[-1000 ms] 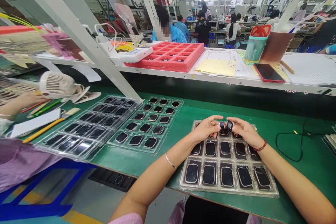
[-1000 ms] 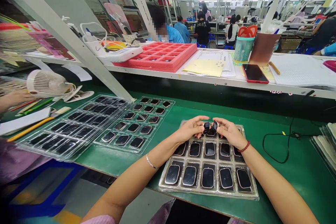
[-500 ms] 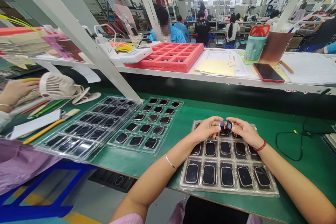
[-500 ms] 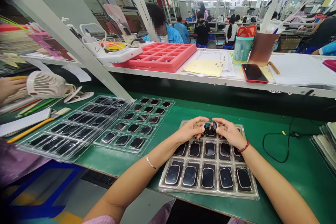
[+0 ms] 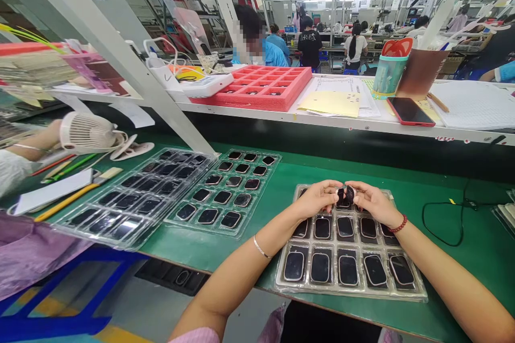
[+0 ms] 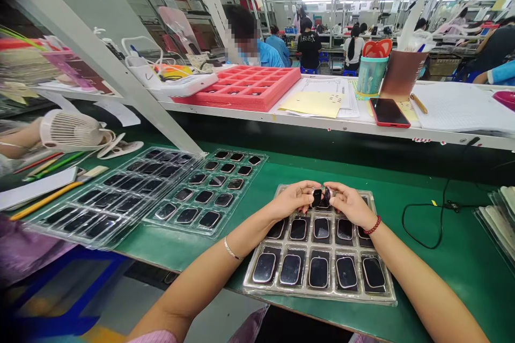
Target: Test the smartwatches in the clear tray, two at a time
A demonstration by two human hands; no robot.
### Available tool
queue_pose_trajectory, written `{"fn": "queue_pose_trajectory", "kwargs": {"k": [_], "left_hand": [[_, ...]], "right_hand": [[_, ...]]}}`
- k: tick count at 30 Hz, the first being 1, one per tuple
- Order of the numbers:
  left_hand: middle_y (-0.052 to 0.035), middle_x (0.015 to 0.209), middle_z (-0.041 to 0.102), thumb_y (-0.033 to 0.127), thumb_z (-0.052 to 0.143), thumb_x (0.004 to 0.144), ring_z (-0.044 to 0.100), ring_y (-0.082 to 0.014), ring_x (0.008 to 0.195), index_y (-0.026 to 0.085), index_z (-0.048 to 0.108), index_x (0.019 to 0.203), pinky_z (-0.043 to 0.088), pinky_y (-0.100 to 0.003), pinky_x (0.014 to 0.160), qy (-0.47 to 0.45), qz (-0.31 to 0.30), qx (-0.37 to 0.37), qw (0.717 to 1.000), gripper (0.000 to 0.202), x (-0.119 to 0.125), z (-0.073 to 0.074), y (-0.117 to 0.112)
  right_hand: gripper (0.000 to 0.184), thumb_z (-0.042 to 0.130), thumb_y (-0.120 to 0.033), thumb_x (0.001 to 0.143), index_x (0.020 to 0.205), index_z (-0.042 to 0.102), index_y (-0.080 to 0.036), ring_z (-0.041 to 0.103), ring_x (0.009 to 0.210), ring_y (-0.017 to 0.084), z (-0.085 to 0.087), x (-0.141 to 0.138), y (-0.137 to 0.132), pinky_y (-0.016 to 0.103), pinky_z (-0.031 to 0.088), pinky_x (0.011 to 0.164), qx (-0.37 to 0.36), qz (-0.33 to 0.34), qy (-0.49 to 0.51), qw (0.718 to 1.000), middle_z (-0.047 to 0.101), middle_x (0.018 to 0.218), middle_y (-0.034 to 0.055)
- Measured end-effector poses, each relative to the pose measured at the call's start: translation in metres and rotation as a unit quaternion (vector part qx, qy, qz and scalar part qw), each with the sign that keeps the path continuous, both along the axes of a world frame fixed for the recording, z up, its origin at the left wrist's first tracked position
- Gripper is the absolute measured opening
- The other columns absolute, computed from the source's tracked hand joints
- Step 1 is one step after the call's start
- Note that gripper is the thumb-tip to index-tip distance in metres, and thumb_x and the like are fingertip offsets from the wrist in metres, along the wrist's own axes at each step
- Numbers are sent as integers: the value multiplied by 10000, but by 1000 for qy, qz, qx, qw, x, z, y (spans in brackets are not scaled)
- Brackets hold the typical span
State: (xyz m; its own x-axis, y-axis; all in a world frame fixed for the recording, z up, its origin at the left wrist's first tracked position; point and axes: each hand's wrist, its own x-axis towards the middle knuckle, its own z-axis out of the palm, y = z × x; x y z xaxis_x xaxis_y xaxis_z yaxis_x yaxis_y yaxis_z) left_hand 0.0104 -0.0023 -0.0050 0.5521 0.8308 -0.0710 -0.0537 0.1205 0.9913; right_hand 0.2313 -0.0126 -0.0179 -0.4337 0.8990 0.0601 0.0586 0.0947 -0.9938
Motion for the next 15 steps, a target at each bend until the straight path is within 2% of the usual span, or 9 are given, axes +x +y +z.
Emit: {"fn": "queue_pose_trajectory", "kwargs": {"k": [2, 6, 8, 12, 15], "left_hand": [[-71, 935, 625, 390, 678, 762, 604, -94, 590, 125, 542, 1183, 415, -212, 515, 3, 25, 9, 1000, 516, 1, 1, 0], [-96, 1007, 632, 340, 639, 781, 656, -181, 816, 148, 519, 1245, 480, -244, 602, -1, 78, 12, 997, 516, 2, 6, -1], [-82, 968, 636, 277, 653, 755, 648, -172, 798, 153, 523, 1227, 454, -220, 568, 10, 82, 15, 996, 505, 3, 6, -2], [-33, 832, 635, 194, 635, 732, 606, -112, 644, 154, 534, 1187, 373, -184, 502, 36, 72, 35, 996, 468, 3, 5, -2], [-27, 826, 633, 179, 628, 724, 606, -113, 653, 158, 518, 1197, 373, -182, 504, 41, 68, 41, 996, 486, 2, 5, -2]], "right_hand": [[491, 641, -406, 831, 1265, 537, -202, 603, 655, 144, 0, -1, 0, 297, 519, 617, -17, -9, 19, 1000, 660, 894, 47], [503, 608, -385, 839, 1302, 498, -221, 668, 837, 196, 2, -3, 1, 354, 560, 714, -52, -35, 51, 997, 655, 1014, 75], [467, 616, -338, 829, 1269, 518, -218, 669, 832, 189, 3, -4, 0, 353, 558, 712, -47, -32, 47, 997, 658, 1049, 83], [356, 604, -280, 829, 1171, 567, -191, 655, 727, 154, 5, -6, -3, 321, 543, 659, -25, -11, 16, 1000, 684, 1021, 89], [382, 610, -293, 825, 1189, 545, -196, 663, 775, 165, 7, -7, -4, 311, 539, 664, -16, -2, 10, 1000, 680, 1064, 97]]}}
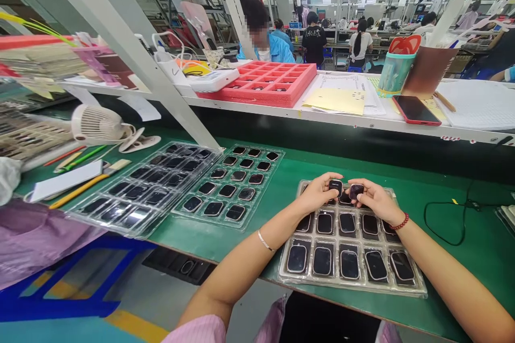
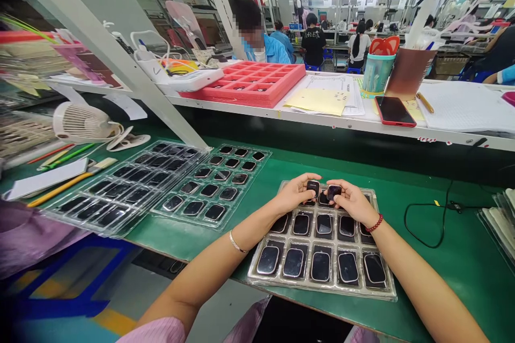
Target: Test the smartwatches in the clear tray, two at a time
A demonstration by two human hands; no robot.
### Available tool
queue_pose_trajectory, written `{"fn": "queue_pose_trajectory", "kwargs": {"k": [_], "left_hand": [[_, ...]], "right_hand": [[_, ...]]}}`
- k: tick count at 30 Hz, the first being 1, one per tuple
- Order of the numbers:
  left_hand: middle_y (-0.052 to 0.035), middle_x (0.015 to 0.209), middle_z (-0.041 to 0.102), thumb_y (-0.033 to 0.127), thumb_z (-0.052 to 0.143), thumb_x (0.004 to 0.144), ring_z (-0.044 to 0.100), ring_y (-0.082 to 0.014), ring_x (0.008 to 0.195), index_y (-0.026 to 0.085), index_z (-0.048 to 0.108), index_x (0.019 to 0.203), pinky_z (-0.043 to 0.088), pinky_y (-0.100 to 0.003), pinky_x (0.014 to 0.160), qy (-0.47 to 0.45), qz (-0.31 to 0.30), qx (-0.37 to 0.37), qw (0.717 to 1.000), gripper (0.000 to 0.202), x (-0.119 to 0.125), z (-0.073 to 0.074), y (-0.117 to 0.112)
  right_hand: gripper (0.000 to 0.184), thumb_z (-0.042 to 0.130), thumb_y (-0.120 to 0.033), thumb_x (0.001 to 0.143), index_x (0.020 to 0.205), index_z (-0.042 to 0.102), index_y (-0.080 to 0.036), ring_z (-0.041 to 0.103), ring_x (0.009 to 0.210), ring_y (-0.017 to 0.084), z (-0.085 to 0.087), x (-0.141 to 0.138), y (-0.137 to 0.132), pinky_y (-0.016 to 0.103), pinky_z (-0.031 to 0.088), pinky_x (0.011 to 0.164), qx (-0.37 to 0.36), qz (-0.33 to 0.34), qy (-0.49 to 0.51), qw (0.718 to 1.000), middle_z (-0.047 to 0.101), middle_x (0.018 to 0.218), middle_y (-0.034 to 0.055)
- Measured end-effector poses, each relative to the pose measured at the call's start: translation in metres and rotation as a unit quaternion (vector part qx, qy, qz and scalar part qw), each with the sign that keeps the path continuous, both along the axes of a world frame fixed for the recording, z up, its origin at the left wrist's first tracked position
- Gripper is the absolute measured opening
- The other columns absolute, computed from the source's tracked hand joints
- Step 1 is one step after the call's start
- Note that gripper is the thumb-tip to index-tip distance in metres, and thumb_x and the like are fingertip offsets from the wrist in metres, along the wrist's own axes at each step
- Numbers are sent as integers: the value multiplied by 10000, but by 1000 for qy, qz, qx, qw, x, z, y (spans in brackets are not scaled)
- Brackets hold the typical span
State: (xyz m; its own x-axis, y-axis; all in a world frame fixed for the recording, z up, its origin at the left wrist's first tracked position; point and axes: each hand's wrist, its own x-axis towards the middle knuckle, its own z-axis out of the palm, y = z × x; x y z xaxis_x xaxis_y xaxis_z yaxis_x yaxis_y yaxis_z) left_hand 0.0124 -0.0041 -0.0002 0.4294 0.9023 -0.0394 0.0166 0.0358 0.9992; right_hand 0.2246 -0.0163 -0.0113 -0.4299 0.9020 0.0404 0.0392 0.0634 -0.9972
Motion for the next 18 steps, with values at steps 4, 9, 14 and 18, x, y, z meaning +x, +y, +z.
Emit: {"fn": "queue_pose_trajectory", "kwargs": {"k": [4, 9, 14, 18], "left_hand": [[-61, 842, 669, 229, 576, 778, 614, -126, 644, 135, 549, 1133, 392, -202, 515, 53, 4, 0, 999, 368, 4, 7, 3], [-44, 914, 704, 255, 530, 810, 642, -170, 843, 175, 660, 894, 484, -277, 751, 263, -32, 203, 943, 174, 42, 12, 13], [-107, 1280, 578, 274, 581, 780, 409, -301, 1290, 174, 682, 830, 315, -481, 1060, 349, -40, 280, 893, 150, 91, 6, 18], [-126, 1398, 468, 225, 592, 766, 328, -293, 1349, 179, 654, 971, 275, -493, 1083, 375, -50, 296, 877, 219, 72, 14, 16]], "right_hand": [[290, 504, -382, 886, 1093, 542, -182, 679, 737, 185, 2, 9, 4, 343, 545, 664, 40, -54, -38, 997, 711, 961, 100], [177, 528, -335, 834, 810, 630, -192, 618, 990, 266, -1, 46, 4, 478, 450, 901, 222, -220, -275, 909, 694, 1009, 112], [167, 584, -297, 768, 863, 661, -184, 465, 1212, 325, -10, 71, -10, 544, 313, 1016, 252, -253, -346, 868, 612, 1163, 141], [209, 564, -285, 807, 976, 643, -191, 444, 1235, 310, 0, 63, -27, 513, 341, 1013, 291, -214, -381, 851, 568, 1233, 141]]}}
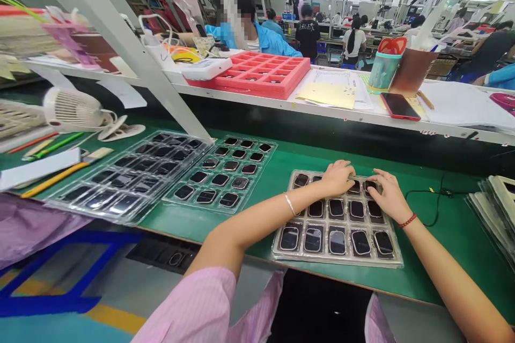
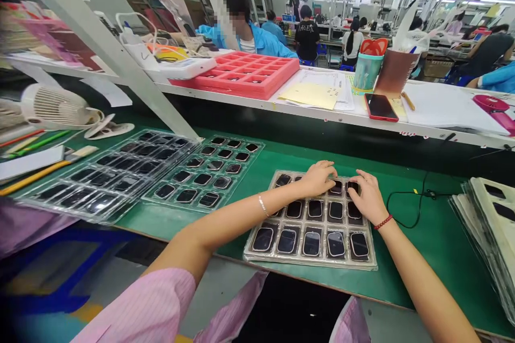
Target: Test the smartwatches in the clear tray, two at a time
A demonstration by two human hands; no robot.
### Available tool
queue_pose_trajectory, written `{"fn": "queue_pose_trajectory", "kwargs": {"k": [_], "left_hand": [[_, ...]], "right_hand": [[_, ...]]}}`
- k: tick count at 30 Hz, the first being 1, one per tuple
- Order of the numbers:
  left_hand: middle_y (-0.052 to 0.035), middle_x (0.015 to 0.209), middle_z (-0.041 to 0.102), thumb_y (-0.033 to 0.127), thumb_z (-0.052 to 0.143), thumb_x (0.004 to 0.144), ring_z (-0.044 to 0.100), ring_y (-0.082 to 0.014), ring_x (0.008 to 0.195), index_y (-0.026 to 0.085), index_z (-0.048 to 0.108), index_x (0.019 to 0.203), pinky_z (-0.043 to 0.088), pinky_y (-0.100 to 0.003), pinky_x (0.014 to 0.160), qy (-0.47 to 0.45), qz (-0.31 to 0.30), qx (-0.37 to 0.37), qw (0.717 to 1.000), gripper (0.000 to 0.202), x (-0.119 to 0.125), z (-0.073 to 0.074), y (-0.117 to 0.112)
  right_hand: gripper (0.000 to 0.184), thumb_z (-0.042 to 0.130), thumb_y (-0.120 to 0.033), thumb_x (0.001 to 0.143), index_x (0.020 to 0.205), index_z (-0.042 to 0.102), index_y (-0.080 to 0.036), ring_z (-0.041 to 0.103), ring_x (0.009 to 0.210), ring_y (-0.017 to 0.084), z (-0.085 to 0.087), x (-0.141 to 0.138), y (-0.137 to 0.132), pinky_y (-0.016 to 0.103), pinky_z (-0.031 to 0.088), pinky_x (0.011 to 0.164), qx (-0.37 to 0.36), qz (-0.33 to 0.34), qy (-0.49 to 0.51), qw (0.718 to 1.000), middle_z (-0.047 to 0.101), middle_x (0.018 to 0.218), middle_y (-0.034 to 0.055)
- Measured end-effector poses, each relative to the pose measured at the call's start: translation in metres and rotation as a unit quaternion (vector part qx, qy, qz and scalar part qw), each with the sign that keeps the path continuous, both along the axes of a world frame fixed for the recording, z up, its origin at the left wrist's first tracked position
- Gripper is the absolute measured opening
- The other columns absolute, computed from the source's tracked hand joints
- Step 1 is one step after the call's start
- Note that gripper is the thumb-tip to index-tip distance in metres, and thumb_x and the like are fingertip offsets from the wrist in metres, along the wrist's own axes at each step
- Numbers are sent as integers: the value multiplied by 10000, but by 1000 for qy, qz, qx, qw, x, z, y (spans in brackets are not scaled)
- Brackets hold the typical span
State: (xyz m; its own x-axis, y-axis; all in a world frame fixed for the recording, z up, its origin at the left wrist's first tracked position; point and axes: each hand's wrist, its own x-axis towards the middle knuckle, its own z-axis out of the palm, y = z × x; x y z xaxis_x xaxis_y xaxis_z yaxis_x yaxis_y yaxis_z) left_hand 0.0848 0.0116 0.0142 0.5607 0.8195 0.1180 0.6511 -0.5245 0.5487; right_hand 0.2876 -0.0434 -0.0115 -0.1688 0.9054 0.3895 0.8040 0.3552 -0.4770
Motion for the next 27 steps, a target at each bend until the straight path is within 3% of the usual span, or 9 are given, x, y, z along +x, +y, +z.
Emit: {"fn": "queue_pose_trajectory", "kwargs": {"k": [5, 8, 11, 14, 17, 19, 22, 24, 27], "left_hand": [[-65, 1358, 521, 246, 496, 846, 377, -276, 1317, 197, 655, 774, 271, -483, 1072, 92, -78, 55, 991, 182, -87, 23, -25], [-85, 1374, 504, 279, 583, 794, 340, -324, 1337, 182, 644, 747, 209, -544, 1084, 140, -41, 53, 988, 123, -131, 26, -51], [-147, 1424, 441, 301, 653, 745, 295, -355, 1363, 174, 630, 849, 198, -572, 1080, 123, 2, 30, 992, 166, -153, 20, -74], [-142, 1405, 465, 237, 669, 717, 357, -333, 1332, 179, 589, 843, 283, -506, 1061, 17, 3, -15, 1000, 160, -154, 15, -83], [-102, 1096, 652, 187, 596, 761, 596, -240, 1041, 176, 556, 854, 439, -383, 903, -164, 20, -112, 980, 102, -138, 14, -73], [-56, 886, 661, 188, 583, 766, 627, -163, 787, 160, 556, 870, 475, -292, 738, -281, 38, -195, 939, 110, -120, 14, -59], [-29, 783, 645, 220, 606, 761, 517, -69, 530, 134, 591, 959, 375, -198, 518, -376, 57, -314, 870, 216, -95, 10, -37], [-48, 821, 664, 241, 620, 765, 495, -54, 514, 132, 595, 1094, 304, -180, 468, -414, 53, -379, 826, 347, -85, 5, -26], [-98, 1001, 674, 261, 671, 754, 560, -74, 631, 168, 520, 1289, 327, -176, 494, -459, 23, -455, 763, 563, -84, -4, -19]], "right_hand": [[151, 534, -241, 859, 896, 676, -207, 454, 1210, 291, 20, -58, -16, 485, 374, 1007, -25, 166, -83, 982, 584, 1224, 114], [152, 565, -248, 850, 907, 685, -176, 424, 1237, 326, 21, -102, -19, 525, 353, 1027, -54, 223, -100, 968, 566, 1265, 150], [128, 674, -218, 747, 858, 653, -157, 388, 1267, 374, 20, -130, -17, 571, 343, 1024, -80, 240, -74, 965, 544, 1291, 190], [141, 654, -108, 683, 751, 569, -198, 444, 1239, 334, 23, -135, -16, 534, 381, 1004, -109, 293, 19, 950, 597, 1221, 136], [151, 577, -99, 730, 772, 496, -219, 635, 980, 241, 26, -125, -14, 433, 513, 842, -212, 294, 185, 914, 684, 1026, 76], [125, 580, -155, 771, 832, 489, -214, 673, 741, 179, 24, -114, -9, 323, 551, 647, -287, 242, 289, 881, 707, 903, 51], [183, 631, -248, 792, 940, 541, -191, 626, 571, 115, 18, -94, 0, 221, 502, 484, -338, 160, 397, 838, 713, 871, 51], [302, 651, -278, 799, 1075, 559, -197, 639, 626, 114, 15, -81, 4, 228, 535, 523, -353, 131, 469, 799, 707, 990, 70], [469, 650, -282, 816, 1261, 503, -249, 670, 828, 155, 11, -68, 6, 304, 588, 686, -360, 121, 551, 743, 631, 1214, 80]]}}
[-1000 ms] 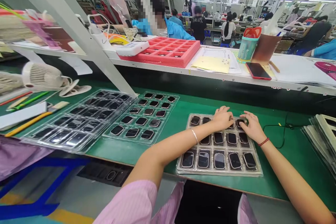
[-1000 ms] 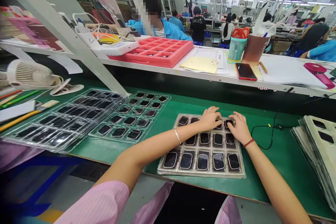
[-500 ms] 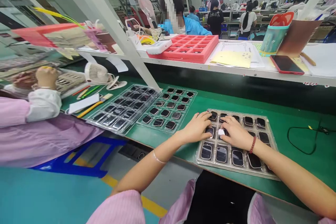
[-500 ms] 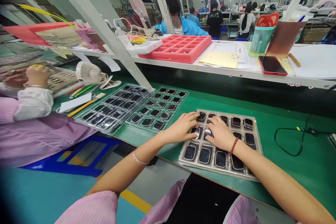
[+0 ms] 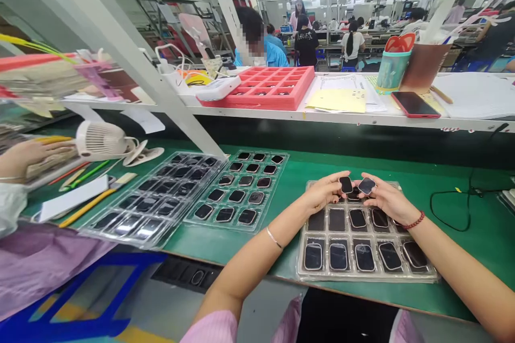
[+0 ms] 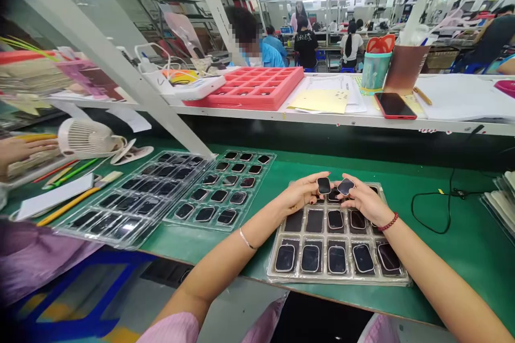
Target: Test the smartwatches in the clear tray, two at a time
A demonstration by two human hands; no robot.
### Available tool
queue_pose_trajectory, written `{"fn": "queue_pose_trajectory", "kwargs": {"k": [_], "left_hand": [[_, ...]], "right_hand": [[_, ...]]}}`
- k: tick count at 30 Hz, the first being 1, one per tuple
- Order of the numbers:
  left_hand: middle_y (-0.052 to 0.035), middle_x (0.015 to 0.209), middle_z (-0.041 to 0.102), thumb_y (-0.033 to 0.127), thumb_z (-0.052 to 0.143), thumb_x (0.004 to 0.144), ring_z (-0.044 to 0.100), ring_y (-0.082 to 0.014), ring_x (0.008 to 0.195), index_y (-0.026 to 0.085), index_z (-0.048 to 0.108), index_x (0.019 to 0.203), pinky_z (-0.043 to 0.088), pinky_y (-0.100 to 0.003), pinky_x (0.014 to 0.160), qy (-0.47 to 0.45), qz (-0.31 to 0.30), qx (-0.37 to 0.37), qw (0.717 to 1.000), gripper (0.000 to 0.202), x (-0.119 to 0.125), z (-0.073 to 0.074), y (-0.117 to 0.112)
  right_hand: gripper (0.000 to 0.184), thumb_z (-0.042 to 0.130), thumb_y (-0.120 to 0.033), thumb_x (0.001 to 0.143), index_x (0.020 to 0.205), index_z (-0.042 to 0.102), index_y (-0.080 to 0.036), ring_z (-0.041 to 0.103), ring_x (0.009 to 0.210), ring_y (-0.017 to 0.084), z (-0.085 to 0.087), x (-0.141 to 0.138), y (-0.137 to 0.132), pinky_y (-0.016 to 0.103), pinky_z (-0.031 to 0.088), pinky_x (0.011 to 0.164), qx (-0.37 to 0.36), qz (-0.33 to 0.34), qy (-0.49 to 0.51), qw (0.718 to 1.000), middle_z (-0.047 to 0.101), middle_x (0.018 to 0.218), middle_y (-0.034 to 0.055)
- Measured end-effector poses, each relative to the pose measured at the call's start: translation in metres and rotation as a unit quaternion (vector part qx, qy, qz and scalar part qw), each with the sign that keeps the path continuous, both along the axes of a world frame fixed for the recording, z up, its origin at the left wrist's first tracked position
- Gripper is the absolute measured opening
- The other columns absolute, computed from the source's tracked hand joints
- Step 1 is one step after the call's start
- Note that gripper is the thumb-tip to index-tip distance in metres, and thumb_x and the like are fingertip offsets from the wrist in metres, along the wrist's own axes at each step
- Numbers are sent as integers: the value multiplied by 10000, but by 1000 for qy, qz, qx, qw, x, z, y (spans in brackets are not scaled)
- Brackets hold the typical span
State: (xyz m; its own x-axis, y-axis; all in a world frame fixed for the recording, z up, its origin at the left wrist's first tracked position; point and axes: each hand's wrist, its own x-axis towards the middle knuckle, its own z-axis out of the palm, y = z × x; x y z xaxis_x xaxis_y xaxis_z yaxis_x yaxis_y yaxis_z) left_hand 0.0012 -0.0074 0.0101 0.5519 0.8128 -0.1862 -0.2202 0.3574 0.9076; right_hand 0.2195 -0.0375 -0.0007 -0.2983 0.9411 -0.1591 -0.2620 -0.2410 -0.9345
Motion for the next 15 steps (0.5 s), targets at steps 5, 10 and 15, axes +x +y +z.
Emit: {"fn": "queue_pose_trajectory", "kwargs": {"k": [5, 10, 15], "left_hand": [[-141, 1128, 648, 316, 718, 750, 610, -98, 685, 194, 464, 1360, 376, -181, 511, -23, -25, -5, 999, 672, -8, -7, -2], [-122, 1066, 652, 373, 710, 756, 674, -170, 801, 159, 527, 1248, 467, -198, 551, 2, -23, 18, 1000, 567, -6, -8, -4], [-130, 1039, 668, 385, 738, 723, 667, -141, 705, 143, 545, 1196, 471, -191, 532, 7, -32, 43, 999, 566, -5, -14, -1]], "right_hand": [[481, 662, -302, 828, 1282, 510, -262, 658, 781, 144, -5, 1, 0, 301, 590, 683, 27, 20, 12, 999, 629, 1186, 78], [397, 721, -326, 776, 1137, 582, -238, 617, 641, 110, -8, 0, 3, 232, 550, 576, 53, 29, -9, 998, 665, 940, 33], [415, 733, -340, 761, 1134, 594, -225, 544, 536, 78, -11, 1, 5, 231, 518, 529, 82, 43, -48, 995, 676, 986, 50]]}}
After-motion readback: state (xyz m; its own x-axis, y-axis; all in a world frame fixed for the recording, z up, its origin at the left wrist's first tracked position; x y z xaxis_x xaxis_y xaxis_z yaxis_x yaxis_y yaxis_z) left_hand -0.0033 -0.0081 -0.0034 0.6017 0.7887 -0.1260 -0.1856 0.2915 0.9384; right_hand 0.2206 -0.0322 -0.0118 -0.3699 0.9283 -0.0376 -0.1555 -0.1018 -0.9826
